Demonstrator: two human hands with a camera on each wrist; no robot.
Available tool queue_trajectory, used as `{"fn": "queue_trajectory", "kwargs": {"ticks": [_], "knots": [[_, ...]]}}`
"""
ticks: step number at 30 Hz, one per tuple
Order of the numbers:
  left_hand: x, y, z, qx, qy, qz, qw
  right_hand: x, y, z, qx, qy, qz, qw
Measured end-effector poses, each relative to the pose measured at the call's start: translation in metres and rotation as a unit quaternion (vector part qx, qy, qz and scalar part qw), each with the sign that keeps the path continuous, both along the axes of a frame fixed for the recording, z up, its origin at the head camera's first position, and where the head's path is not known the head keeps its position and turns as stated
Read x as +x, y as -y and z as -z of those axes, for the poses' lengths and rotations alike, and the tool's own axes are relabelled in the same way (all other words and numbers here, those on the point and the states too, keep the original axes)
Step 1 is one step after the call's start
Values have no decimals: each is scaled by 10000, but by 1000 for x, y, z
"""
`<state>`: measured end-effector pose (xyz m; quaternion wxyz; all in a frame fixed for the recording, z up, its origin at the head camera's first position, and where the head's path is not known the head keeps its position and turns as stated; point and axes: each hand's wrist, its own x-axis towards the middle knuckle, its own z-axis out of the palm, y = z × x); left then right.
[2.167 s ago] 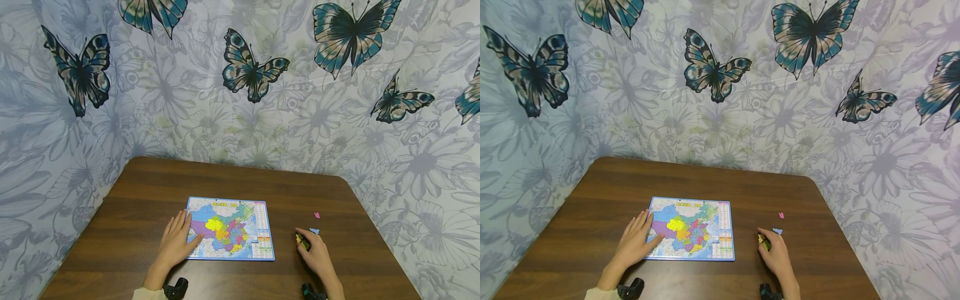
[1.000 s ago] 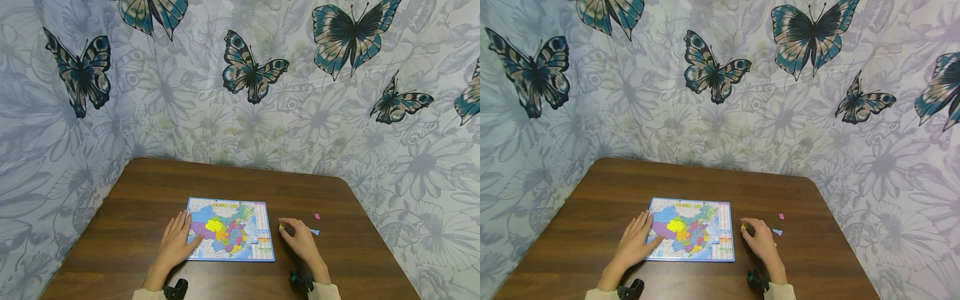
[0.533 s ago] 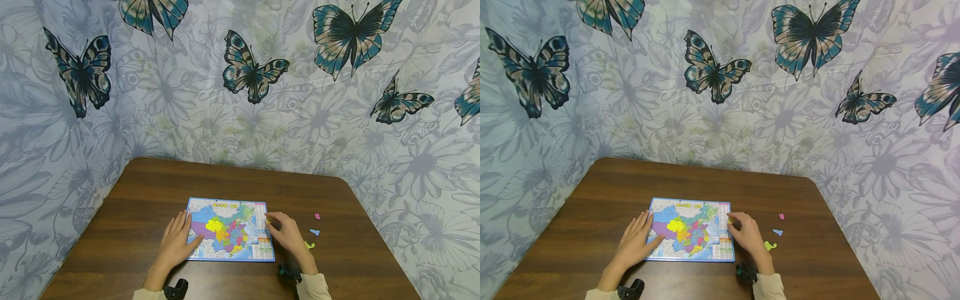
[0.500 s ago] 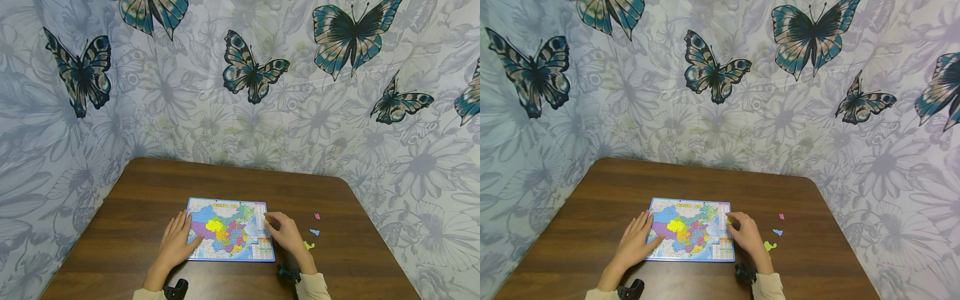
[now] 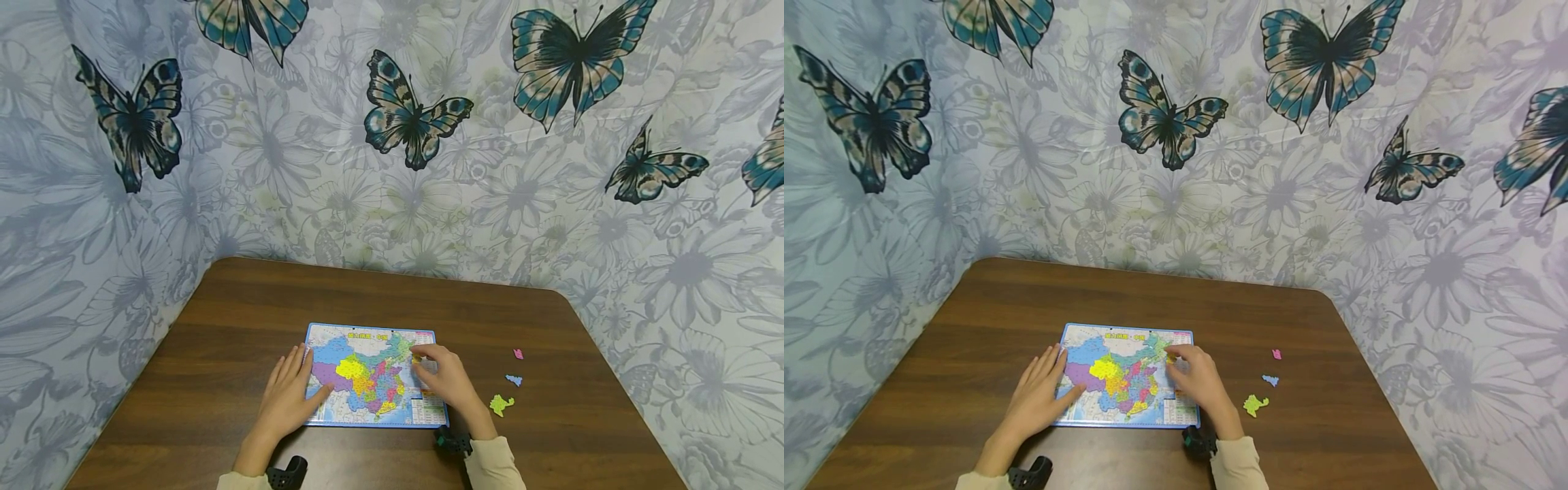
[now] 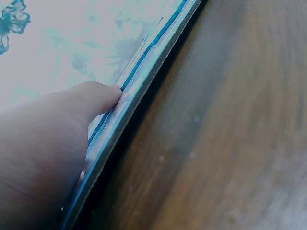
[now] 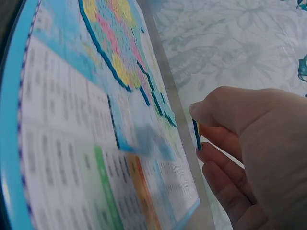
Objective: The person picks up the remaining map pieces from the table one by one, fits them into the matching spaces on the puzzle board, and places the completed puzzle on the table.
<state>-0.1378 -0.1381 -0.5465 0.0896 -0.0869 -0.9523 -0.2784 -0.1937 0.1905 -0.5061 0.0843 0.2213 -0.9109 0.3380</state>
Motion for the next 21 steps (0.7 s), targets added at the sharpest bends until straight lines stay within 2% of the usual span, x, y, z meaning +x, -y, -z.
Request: {"fn": "queue_trajectory", "kwargs": {"ticks": [13,21], "knots": [[1,0,0,-15,-20,-4,10000,-7,23,8,-104,104,-396,9991],[1,0,0,-15,-33,1,10000,-9,31,12,103,147,-530,9984]]}}
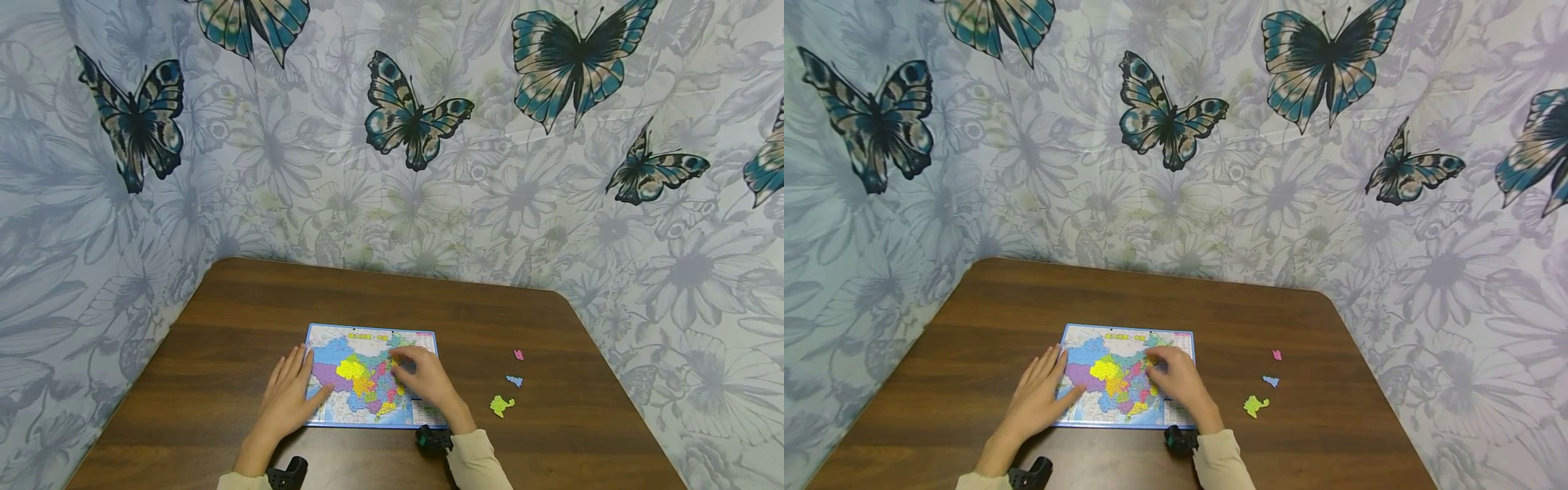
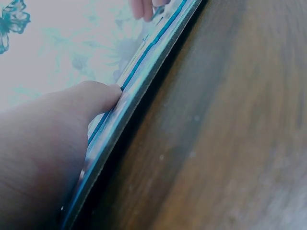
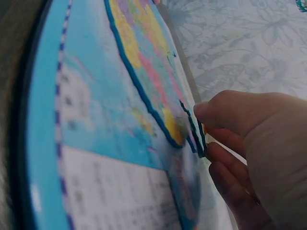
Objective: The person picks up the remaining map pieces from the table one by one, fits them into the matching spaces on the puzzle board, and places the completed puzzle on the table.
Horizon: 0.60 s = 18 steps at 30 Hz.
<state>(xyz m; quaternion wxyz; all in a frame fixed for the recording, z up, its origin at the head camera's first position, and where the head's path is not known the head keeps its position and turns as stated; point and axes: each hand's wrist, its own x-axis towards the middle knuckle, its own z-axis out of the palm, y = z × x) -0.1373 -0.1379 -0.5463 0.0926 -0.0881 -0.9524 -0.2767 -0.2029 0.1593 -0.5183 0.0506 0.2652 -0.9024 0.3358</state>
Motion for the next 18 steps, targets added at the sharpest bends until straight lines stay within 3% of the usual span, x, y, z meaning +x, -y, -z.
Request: {"fn": "queue_trajectory", "kwargs": {"ticks": [18], "knots": [[-1,0,0,8,17,-7,10000,-3,7,3,248,133,-34,9996]]}}
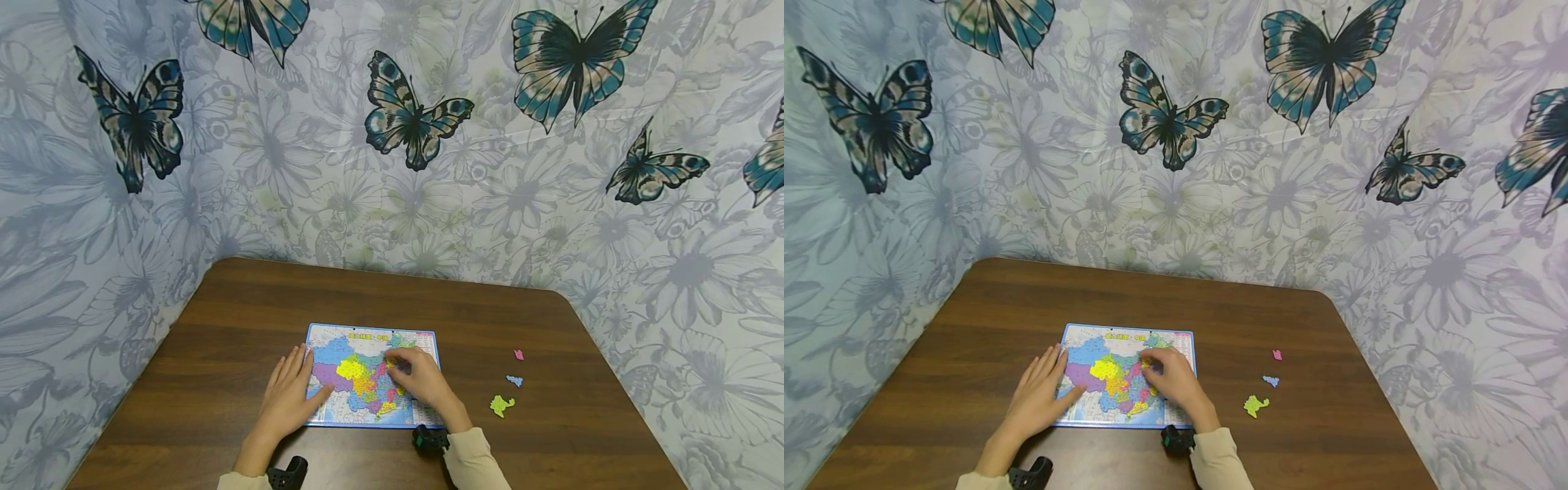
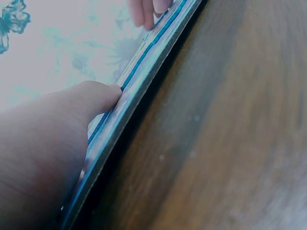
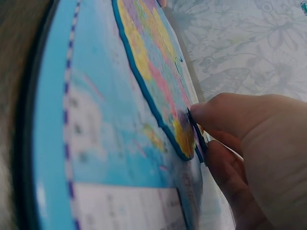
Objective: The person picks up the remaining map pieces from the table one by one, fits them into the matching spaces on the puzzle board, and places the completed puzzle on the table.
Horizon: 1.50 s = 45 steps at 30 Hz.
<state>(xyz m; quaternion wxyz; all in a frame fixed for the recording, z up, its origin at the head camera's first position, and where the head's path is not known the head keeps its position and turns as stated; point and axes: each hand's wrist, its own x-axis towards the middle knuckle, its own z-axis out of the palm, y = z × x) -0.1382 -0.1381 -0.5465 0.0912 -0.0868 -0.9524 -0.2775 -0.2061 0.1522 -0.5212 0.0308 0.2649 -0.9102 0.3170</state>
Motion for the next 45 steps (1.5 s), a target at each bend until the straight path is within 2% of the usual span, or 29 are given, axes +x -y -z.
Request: {"fn": "queue_trajectory", "kwargs": {"ticks": [9,19,28,35,45], "knots": [[0,0,0,12,45,-1,10000,-1,2,3,6,-47,-22,10000],[0,1,0,-5,49,2,10000,0,2,1,110,-77,99,9999],[0,1,-1,43,97,1,9999,1,3,1,28,-137,-1,9999],[0,0,-2,62,68,0,10000,1,4,0,160,-272,5,9995],[2,0,-2,26,66,1,10000,4,2,0,53,-109,82,9999]]}}
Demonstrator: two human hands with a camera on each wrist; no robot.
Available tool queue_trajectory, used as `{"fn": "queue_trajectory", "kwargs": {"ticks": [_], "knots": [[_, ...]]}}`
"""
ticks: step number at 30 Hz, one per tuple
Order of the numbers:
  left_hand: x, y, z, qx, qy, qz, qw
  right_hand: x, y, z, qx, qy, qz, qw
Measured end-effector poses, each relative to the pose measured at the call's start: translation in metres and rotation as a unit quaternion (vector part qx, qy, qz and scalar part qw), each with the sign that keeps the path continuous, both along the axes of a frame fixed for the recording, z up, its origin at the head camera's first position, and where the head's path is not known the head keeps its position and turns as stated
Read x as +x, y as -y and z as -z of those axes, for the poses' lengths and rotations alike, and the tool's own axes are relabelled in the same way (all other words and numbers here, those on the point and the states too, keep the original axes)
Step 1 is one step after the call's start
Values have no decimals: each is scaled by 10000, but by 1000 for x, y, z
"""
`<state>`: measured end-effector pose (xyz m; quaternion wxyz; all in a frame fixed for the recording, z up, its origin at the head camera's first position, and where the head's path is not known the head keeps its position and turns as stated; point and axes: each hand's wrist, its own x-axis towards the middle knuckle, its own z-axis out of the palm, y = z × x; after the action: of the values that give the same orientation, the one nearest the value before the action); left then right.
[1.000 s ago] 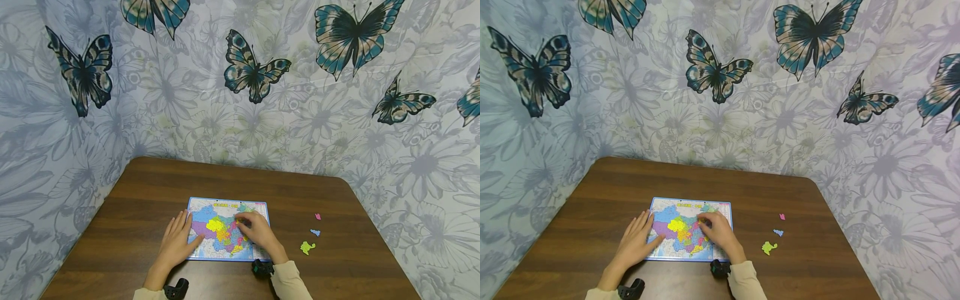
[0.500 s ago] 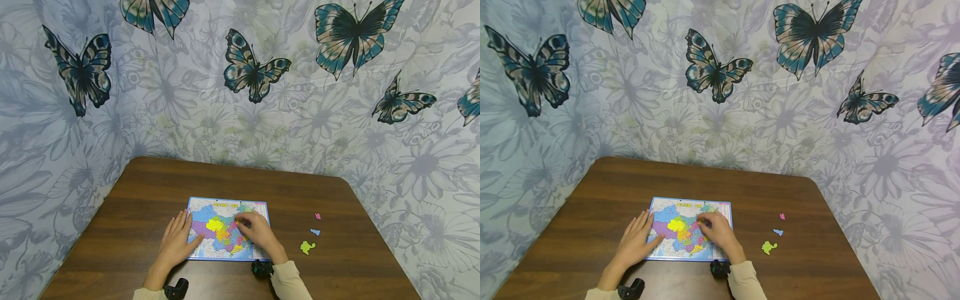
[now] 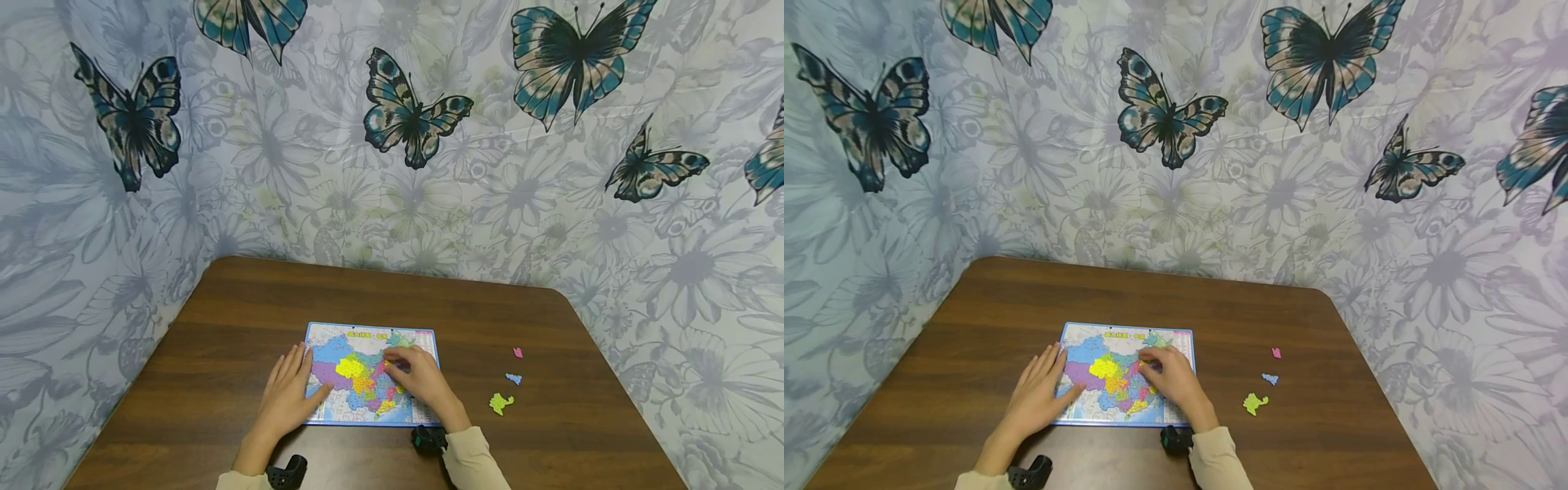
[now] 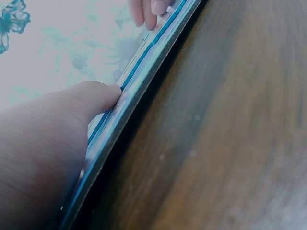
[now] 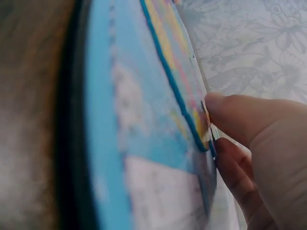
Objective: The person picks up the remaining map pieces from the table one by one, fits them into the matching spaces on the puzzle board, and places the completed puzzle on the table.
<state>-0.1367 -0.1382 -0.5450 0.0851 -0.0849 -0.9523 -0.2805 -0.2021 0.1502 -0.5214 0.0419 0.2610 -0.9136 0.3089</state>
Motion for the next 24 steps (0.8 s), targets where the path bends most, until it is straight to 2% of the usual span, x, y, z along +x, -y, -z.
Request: {"fn": "queue_trajectory", "kwargs": {"ticks": [3,10,24], "knots": [[0,0,0,-22,-26,3,10000,2,-2,1,-76,84,13,9999],[1,1,0,-40,-56,-1,10000,5,-12,1,-176,-1,88,9998],[0,0,0,-56,-52,24,10000,18,-38,-6,-119,-173,583,9981]]}}
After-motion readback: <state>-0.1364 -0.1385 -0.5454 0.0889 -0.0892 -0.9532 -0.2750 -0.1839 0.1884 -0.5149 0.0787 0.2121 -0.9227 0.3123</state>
